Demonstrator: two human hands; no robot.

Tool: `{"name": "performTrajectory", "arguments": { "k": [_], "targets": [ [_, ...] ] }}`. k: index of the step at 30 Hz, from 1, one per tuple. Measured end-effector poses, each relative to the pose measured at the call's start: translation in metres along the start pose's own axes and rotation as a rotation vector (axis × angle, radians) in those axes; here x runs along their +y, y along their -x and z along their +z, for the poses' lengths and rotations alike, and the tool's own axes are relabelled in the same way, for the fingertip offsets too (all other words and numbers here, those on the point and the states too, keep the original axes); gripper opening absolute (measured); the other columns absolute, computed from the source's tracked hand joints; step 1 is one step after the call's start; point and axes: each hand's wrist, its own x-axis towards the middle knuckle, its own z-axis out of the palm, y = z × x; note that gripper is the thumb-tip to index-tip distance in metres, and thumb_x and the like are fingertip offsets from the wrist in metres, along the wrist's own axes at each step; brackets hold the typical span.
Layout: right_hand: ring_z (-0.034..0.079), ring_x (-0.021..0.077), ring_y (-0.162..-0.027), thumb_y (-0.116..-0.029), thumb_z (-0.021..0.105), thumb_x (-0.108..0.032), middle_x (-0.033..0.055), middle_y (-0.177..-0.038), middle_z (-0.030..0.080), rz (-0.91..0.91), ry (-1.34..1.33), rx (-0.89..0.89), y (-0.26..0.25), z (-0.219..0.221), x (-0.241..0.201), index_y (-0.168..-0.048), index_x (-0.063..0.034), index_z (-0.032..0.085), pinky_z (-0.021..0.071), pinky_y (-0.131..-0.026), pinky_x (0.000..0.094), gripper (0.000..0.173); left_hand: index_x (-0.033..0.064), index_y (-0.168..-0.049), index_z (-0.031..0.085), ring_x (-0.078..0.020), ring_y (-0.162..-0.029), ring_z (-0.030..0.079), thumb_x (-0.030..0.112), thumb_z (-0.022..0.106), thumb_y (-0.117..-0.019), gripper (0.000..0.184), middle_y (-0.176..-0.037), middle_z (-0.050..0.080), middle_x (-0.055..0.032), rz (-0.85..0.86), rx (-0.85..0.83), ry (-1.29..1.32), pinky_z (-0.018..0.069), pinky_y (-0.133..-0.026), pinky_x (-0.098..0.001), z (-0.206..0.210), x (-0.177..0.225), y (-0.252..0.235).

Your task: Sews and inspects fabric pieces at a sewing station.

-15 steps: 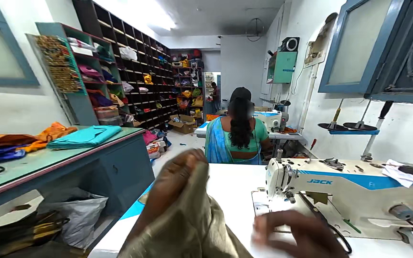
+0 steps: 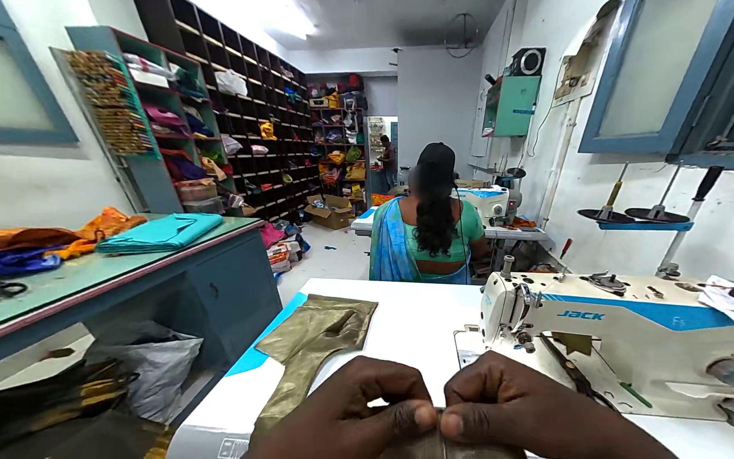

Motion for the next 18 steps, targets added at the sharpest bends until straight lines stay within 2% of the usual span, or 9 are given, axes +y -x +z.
{"name": "performTrajectory", "arguments": {
  "k": [2,6,9,10,12,13,14,15,18],
  "targets": [
    [0.044,-0.0100,-0.054,-0.1059,0.056,-0.028,-0.0143,-0.062,0.048,0.042,-0.003,-0.140,0.005,-0.009,-0.007,-0.077,-0.0124,0.060,0.0349,-0.049,0.0083,0.033,0.0086,-0.091,0.067,0.0091,-0.077,0.058,0.035,0.062,-0.1028,0.029,-0.080,0.064,0.0093,-0.033,-0.100,0.067,0.0476,-0.068,-0.0089,-0.009,-0.008,0.007],
    [0.048,-0.0094,-0.059,-0.1070,0.052,-0.020,-0.0132,-0.070,0.054,0.102,-0.074,-0.306,0.015,-0.014,-0.012,-0.092,-0.0098,0.064,0.0390,-0.053,0.0082,0.022,0.0107,-0.088,0.070,0.0107,-0.075,0.059,0.041,0.068,-0.0978,0.032,-0.077,0.066,0.0112,-0.138,-0.357,0.080,0.0474,-0.066,-0.0081,-0.035,-0.026,0.028],
    [0.050,-0.0083,-0.060,-0.1076,0.049,-0.018,-0.0113,-0.072,0.056,0.123,-0.116,-0.355,0.023,-0.017,-0.012,-0.098,-0.0081,0.064,0.0403,-0.053,0.0089,0.021,0.0061,-0.091,0.073,0.0073,-0.077,0.063,0.032,0.070,-0.0968,0.026,-0.081,0.070,0.0075,-0.326,-0.483,-0.021,0.0512,-0.069,-0.0122,-0.056,-0.034,0.042],
    [0.050,-0.0085,-0.060,-0.1079,0.049,-0.019,-0.0118,-0.072,0.056,0.141,-0.122,-0.354,0.025,-0.019,-0.013,-0.100,-0.0089,0.065,0.0410,-0.053,0.0089,0.020,0.0046,-0.093,0.074,0.0022,-0.079,0.064,0.024,0.070,-0.0933,0.020,-0.084,0.071,0.0034,-0.438,-0.459,-0.149,0.0531,-0.071,-0.0184,-0.061,-0.032,0.045],
    [0.051,-0.0088,-0.059,-0.1080,0.050,-0.022,-0.0132,-0.071,0.056,0.195,-0.133,-0.322,0.029,-0.022,-0.014,-0.101,-0.0120,0.065,0.0415,-0.052,0.0089,0.019,0.0004,-0.105,0.075,-0.0256,-0.094,0.069,0.010,0.073,-0.0890,0.019,-0.100,0.073,-0.0143,-0.775,-0.311,-0.464,0.0538,-0.086,-0.0490,-0.066,-0.022,0.043],
    [0.051,-0.0088,-0.059,-0.1077,0.050,-0.023,-0.0138,-0.071,0.057,0.236,-0.141,-0.300,0.030,-0.024,-0.014,-0.100,-0.0137,0.065,0.0423,-0.053,0.0092,0.019,0.0021,-0.111,0.075,-0.0379,-0.103,0.067,0.009,0.076,-0.0890,0.023,-0.109,0.072,-0.0200,-0.930,-0.194,-0.605,0.0485,-0.094,-0.0618,-0.068,-0.019,0.040],
    [0.052,-0.0085,-0.058,-0.1072,0.051,-0.023,-0.0142,-0.071,0.057,0.287,-0.153,-0.280,0.031,-0.025,-0.013,-0.099,-0.0151,0.065,0.0435,-0.053,0.0096,0.018,0.0061,-0.115,0.076,-0.0446,-0.110,0.064,0.010,0.077,-0.0891,0.026,-0.115,0.071,-0.0218,-1.049,-0.063,-0.729,0.0420,-0.100,-0.0694,-0.071,-0.016,0.036],
    [0.053,-0.0081,-0.059,-0.1063,0.052,-0.022,-0.0143,-0.071,0.058,0.346,-0.164,-0.262,0.030,-0.026,-0.013,-0.098,-0.0164,0.065,0.0446,-0.053,0.0102,0.017,0.0090,-0.115,0.077,-0.0476,-0.110,0.064,0.011,0.078,-0.0897,0.025,-0.115,0.071,-0.0224,-1.118,0.056,-0.843,0.0403,-0.099,-0.0730,-0.077,-0.013,0.033],
    [0.056,-0.0065,-0.058,-0.1038,0.057,-0.023,-0.0135,-0.069,0.061,0.482,-0.192,-0.274,0.025,-0.026,-0.007,-0.091,-0.0180,0.067,0.0467,-0.053,0.0119,0.017,0.0081,-0.106,0.077,-0.0498,-0.104,0.066,0.011,0.070,-0.0959,0.013,-0.105,0.072,-0.0249,-1.188,0.344,-1.096,0.0472,-0.087,-0.0732,-0.091,-0.003,0.009]
  ]
}}
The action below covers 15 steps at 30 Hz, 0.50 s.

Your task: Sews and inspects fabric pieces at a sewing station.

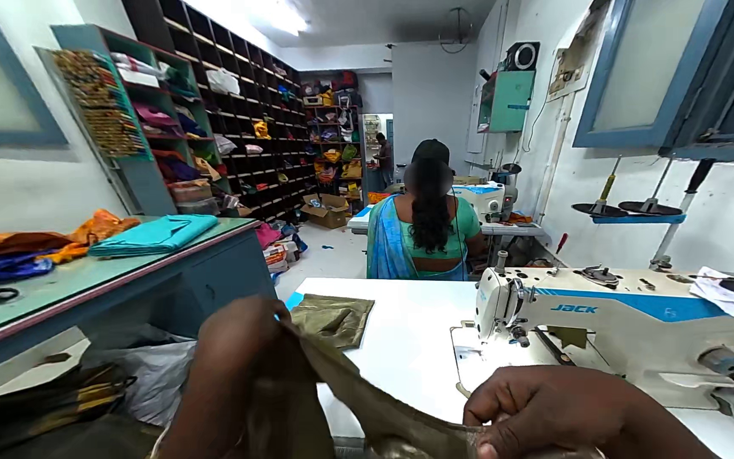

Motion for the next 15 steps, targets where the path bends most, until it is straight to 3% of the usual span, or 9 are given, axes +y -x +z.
{"name": "performTrajectory", "arguments": {
  "k": [3,5,7,8,10,11,12,13,15],
  "targets": [
    [0.057,-0.0062,-0.059,-0.1039,0.056,-0.023,-0.0136,-0.070,0.061,-0.060,-0.044,-0.001,-0.008,0.001,0.002,-0.086,-0.0198,0.064,0.0477,-0.055,0.0125,0.020,-0.0011,-0.104,0.073,-0.0525,-0.103,0.064,0.008,0.066,-0.0971,0.014,-0.105,0.069,-0.0302,0.027,0.192,0.125,0.0475,-0.085,-0.0733,-0.003,0.034,-0.022],
    [0.060,-0.0076,-0.070,-0.1052,0.055,-0.028,-0.0158,-0.080,0.064,-0.236,-0.094,0.083,-0.010,0.005,0.002,-0.094,-0.0236,0.065,0.0512,-0.064,0.0123,0.015,-0.0078,-0.108,0.070,-0.0534,-0.104,0.064,0.006,0.061,-0.0996,0.018,-0.106,0.067,-0.0334,0.222,0.332,0.291,0.0479,-0.089,-0.0714,0.011,0.067,-0.031],
    [0.065,-0.0059,-0.083,-0.1057,0.054,-0.036,-0.0148,-0.091,0.069,-0.390,-0.177,0.263,-0.012,0.014,0.000,-0.104,-0.0262,0.068,0.0551,-0.076,0.0152,0.016,-0.0094,-0.110,0.069,-0.0459,-0.097,0.069,0.002,0.057,-0.1002,0.019,-0.102,0.070,-0.0298,0.515,0.454,0.499,0.0533,-0.088,-0.0622,0.036,0.099,-0.038],
    [0.067,-0.0034,-0.088,-0.1048,0.056,-0.040,-0.0119,-0.095,0.071,-0.447,-0.227,0.363,-0.013,0.018,-0.002,-0.109,-0.0259,0.069,0.0569,-0.080,0.0178,0.020,-0.0074,-0.113,0.068,-0.0377,-0.097,0.070,-0.002,0.056,-0.0989,0.020,-0.104,0.071,-0.0246,0.610,0.417,0.617,0.0553,-0.089,-0.0537,0.047,0.114,-0.032],
    [0.070,0.0020,-0.090,-0.1045,0.055,-0.042,-0.0059,-0.098,0.073,-0.534,-0.297,0.591,-0.017,0.026,-0.007,-0.114,-0.0242,0.069,0.0591,-0.081,0.0226,0.025,-0.0034,-0.127,0.063,-0.0198,-0.112,0.063,-0.006,0.050,-0.1023,0.028,-0.123,0.067,-0.0137,0.585,0.026,0.890,0.0486,-0.102,-0.0356,0.059,0.136,-0.008],
    [0.070,0.0037,-0.088,-0.1061,0.052,-0.039,-0.0042,-0.097,0.073,-0.568,-0.311,0.711,-0.019,0.029,-0.010,-0.116,-0.0233,0.068,0.0598,-0.080,0.0238,0.024,-0.0030,-0.135,0.059,-0.0173,-0.124,0.060,-0.003,0.048,-0.1029,0.034,-0.137,0.063,-0.0123,0.747,-0.074,0.984,0.0473,-0.108,-0.0332,0.086,0.137,-0.024],
    [0.070,0.0047,-0.086,-0.1075,0.049,-0.037,-0.0032,-0.097,0.072,-0.590,-0.303,0.822,-0.022,0.028,-0.011,-0.117,-0.0223,0.066,0.0602,-0.077,0.0243,0.025,-0.0053,-0.145,0.050,-0.0220,-0.139,0.051,0.003,0.045,-0.1055,0.041,-0.151,0.053,-0.0169,0.920,-0.155,0.971,0.0400,-0.117,-0.0358,0.107,0.144,-0.048],
    [0.070,0.0059,-0.085,-0.1086,0.046,-0.035,-0.0019,-0.097,0.072,-0.609,-0.289,0.916,-0.023,0.026,-0.011,-0.119,-0.0207,0.066,0.0604,-0.076,0.0250,0.026,-0.0074,-0.149,0.045,-0.0280,-0.144,0.045,0.005,0.044,-0.1068,0.044,-0.156,0.046,-0.0218,0.995,-0.201,0.882,0.0349,-0.120,-0.0403,0.117,0.152,-0.067],
    [0.070,0.0070,-0.085,-0.1099,0.043,-0.031,-0.0007,-0.097,0.071,-0.630,-0.259,1.080,-0.025,0.018,-0.007,-0.120,-0.0181,0.063,0.0604,-0.075,0.0253,0.026,-0.0069,-0.142,0.054,-0.0304,-0.136,0.054,0.006,0.048,-0.1067,0.038,-0.145,0.056,-0.0232,0.864,-0.222,0.689,0.0393,-0.116,-0.0424,0.114,0.148,-0.079]
  ]
}}
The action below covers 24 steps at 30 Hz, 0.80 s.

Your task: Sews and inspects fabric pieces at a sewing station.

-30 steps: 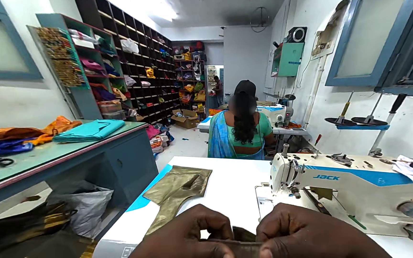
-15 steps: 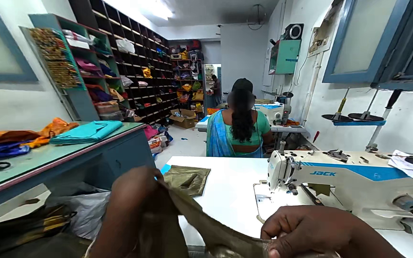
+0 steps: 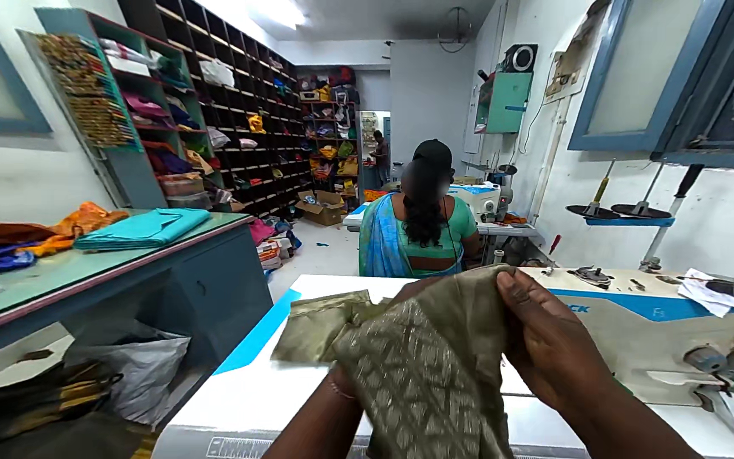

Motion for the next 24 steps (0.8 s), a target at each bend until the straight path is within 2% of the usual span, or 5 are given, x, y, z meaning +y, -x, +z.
{"name": "performTrajectory", "arguments": {
  "k": [4,8,13,19,24],
  "targets": [
    [0.069,0.0068,-0.100,-0.1076,0.047,-0.012,-0.0017,-0.120,0.066,-0.101,0.128,0.081,-0.014,-0.016,0.013,-0.140,-0.0190,0.045,0.0592,-0.084,0.0255,0.033,-0.0046,-0.118,0.063,-0.0135,-0.093,0.064,0.009,0.043,-0.1083,0.026,-0.102,0.068,-0.0116,-0.288,0.253,0.230,0.0531,-0.087,-0.0325,-0.031,0.003,0.076],
    [0.056,0.0066,-0.127,-0.0977,0.056,0.004,0.0025,-0.151,0.046,-0.254,0.354,0.083,-0.034,-0.022,0.034,-0.161,-0.0156,0.013,0.0520,-0.103,0.0281,0.079,0.0045,-0.102,0.065,-0.0152,-0.086,0.072,0.061,-0.007,-0.1021,0.092,-0.093,0.074,-0.0048,-0.352,0.178,0.700,0.0598,-0.081,-0.0338,-0.045,-0.008,0.093],
    [0.064,0.0083,-0.116,-0.0884,0.066,0.012,0.0012,-0.145,0.054,-0.191,0.297,-0.026,-0.046,-0.008,0.047,-0.160,-0.0196,0.009,0.0575,-0.094,0.0282,0.097,0.0088,-0.146,0.048,-0.0159,-0.105,0.068,0.066,0.006,-0.1027,0.083,-0.124,0.067,-0.0054,-0.315,0.127,0.794,0.0575,-0.088,-0.0353,-0.029,0.014,0.091],
    [0.062,0.0057,-0.119,-0.0904,0.067,0.006,0.0044,-0.146,0.053,-0.218,0.496,-0.028,-0.042,-0.009,0.045,-0.160,-0.0128,0.012,0.0545,-0.097,0.0246,0.091,0.0121,-0.117,0.064,-0.0129,-0.081,0.072,0.035,0.045,-0.1094,0.031,-0.092,0.073,-0.0041,-0.408,0.420,1.143,0.0617,-0.071,-0.0307,-0.024,0.038,0.081],
    [0.072,0.0207,-0.087,-0.0958,0.066,-0.001,0.0126,-0.135,0.061,-0.063,0.758,-0.007,-0.036,-0.010,0.041,-0.164,-0.0188,0.007,0.0609,-0.067,0.0385,0.092,0.0033,-0.125,0.062,0.0040,-0.084,0.064,0.014,0.054,-0.1067,0.023,-0.101,0.068,0.0041,0.176,0.848,0.247,0.0553,-0.079,-0.0177,-0.052,0.034,0.080]
  ]
}}
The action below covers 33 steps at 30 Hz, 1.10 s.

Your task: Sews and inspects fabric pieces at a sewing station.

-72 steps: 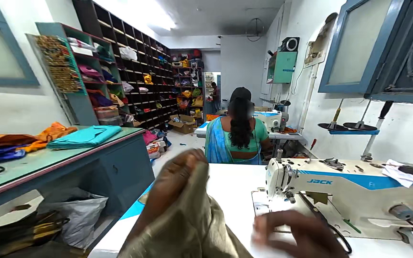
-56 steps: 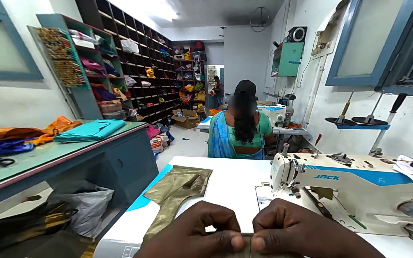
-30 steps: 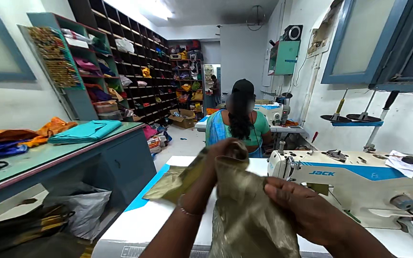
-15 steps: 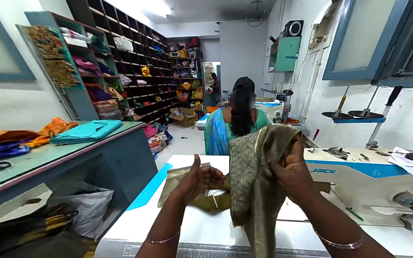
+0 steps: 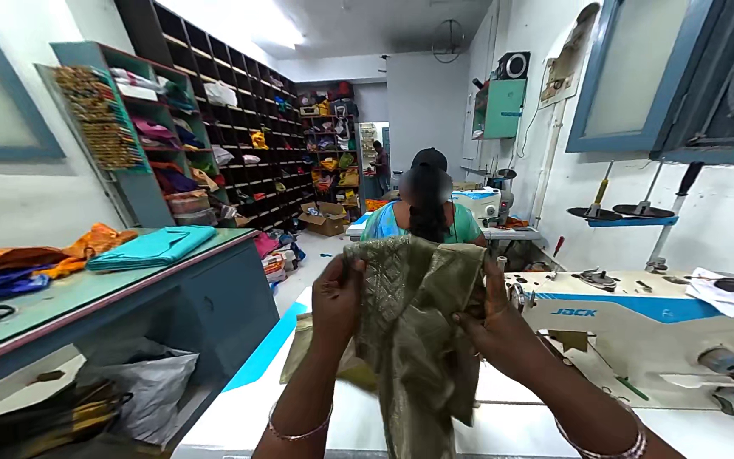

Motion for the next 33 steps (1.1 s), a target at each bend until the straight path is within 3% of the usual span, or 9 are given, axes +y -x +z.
{"name": "performTrajectory", "arguments": {
  "k": [5,10,13,15,18,21,25,27,33],
  "targets": [
    [0.062,0.0088,-0.056,-0.0943,0.067,-0.005,0.0037,-0.101,0.070,0.118,-0.535,-0.232,0.004,-0.005,-0.013,-0.160,-0.0313,-0.005,0.0508,-0.044,0.0219,0.101,0.0221,-0.116,0.065,0.0063,-0.079,0.066,0.020,0.052,-0.1069,0.016,-0.093,0.069,0.0167,0.147,-0.051,0.067,0.0572,-0.072,-0.0138,-0.015,0.023,-0.009],
    [0.054,-0.0006,-0.047,-0.1061,0.052,-0.014,-0.0006,-0.073,0.068,0.179,-0.724,-0.282,0.003,-0.002,-0.014,-0.112,-0.0120,0.058,0.0442,-0.043,0.0129,0.009,0.0092,-0.124,0.064,0.0079,-0.091,0.066,0.016,0.052,-0.1051,0.023,-0.102,0.070,0.0151,0.183,-0.048,-0.048,0.0573,-0.082,-0.0161,-0.018,0.009,0.002],
    [0.066,0.0046,-0.107,-0.1012,0.063,-0.026,0.0037,-0.115,0.071,-0.172,-0.250,-0.156,0.000,0.007,0.001,-0.131,-0.0042,0.060,0.0532,-0.098,0.0273,0.037,0.0047,-0.122,0.062,0.0076,-0.086,0.065,0.010,0.049,-0.1036,0.024,-0.097,0.069,0.0135,0.133,-0.008,-0.037,0.0572,-0.080,-0.0162,-0.021,-0.001,0.000],
    [0.056,0.0064,-0.128,-0.0942,0.072,-0.037,0.0093,-0.139,0.059,-0.220,-0.174,-0.257,0.002,0.008,0.002,-0.152,-0.0012,0.037,0.0455,-0.112,0.0293,0.077,0.0119,-0.116,0.063,0.0069,-0.082,0.066,0.013,0.048,-0.1052,0.019,-0.092,0.069,0.0159,0.103,0.017,0.011,0.0580,-0.077,-0.0166,-0.022,-0.003,-0.002],
    [0.062,-0.0004,-0.114,-0.0986,0.068,-0.023,0.0064,-0.137,0.058,-0.017,-0.347,-0.467,0.009,0.004,-0.008,-0.160,-0.0029,0.009,0.0528,-0.099,0.0202,0.087,0.0133,-0.114,0.063,0.0070,-0.082,0.065,0.015,0.048,-0.1064,0.016,-0.093,0.068,0.0155,0.112,-0.005,0.017,0.0573,-0.076,-0.0156,-0.018,0.002,-0.003],
    [0.059,0.0026,-0.055,-0.1005,0.059,-0.013,-0.0017,-0.089,0.067,0.236,-0.669,-0.445,0.015,0.002,-0.021,-0.133,-0.0158,0.036,0.0495,-0.045,0.0182,0.041,0.0129,-0.111,0.063,0.0075,-0.080,0.065,0.014,0.048,-0.1074,0.015,-0.090,0.067,0.0157,0.126,-0.009,-0.002,0.0567,-0.075,-0.0142,-0.013,0.007,-0.001],
    [0.068,0.0097,-0.104,-0.0982,0.065,-0.016,0.0028,-0.122,0.065,0.160,-0.638,-0.296,0.006,-0.004,-0.007,-0.153,-0.0129,0.031,0.0578,-0.092,0.0278,0.065,0.0183,-0.113,0.063,0.0078,-0.080,0.066,0.014,0.049,-0.1073,0.016,-0.091,0.068,0.0181,0.126,-0.041,0.024,0.0572,-0.074,-0.0134,-0.013,0.012,0.005],
    [0.068,0.0136,-0.105,-0.1023,0.057,-0.014,0.0044,-0.120,0.067,0.146,-0.771,-0.169,0.002,-0.003,-0.001,-0.145,-0.0120,0.044,0.0573,-0.094,0.0322,0.045,0.0216,-0.116,0.066,0.0059,-0.084,0.068,0.021,0.053,-0.1064,0.015,-0.095,0.071,0.0175,0.131,-0.090,0.066,0.0585,-0.077,-0.0156,-0.013,0.008,0.009],
    [0.070,0.0115,-0.084,-0.1095,0.047,-0.022,0.0046,-0.094,0.071,0.208,-0.812,-0.020,-0.003,-0.008,-0.001,-0.113,-0.0073,0.065,0.0595,-0.078,0.0298,0.024,0.0177,-0.103,0.074,-0.0126,-0.088,0.074,0.073,0.037,-0.0979,0.067,-0.094,0.077,-0.0023,-0.705,-0.342,0.616,0.0627,-0.079,-0.0336,-0.014,0.017,0.017]
  ]
}}
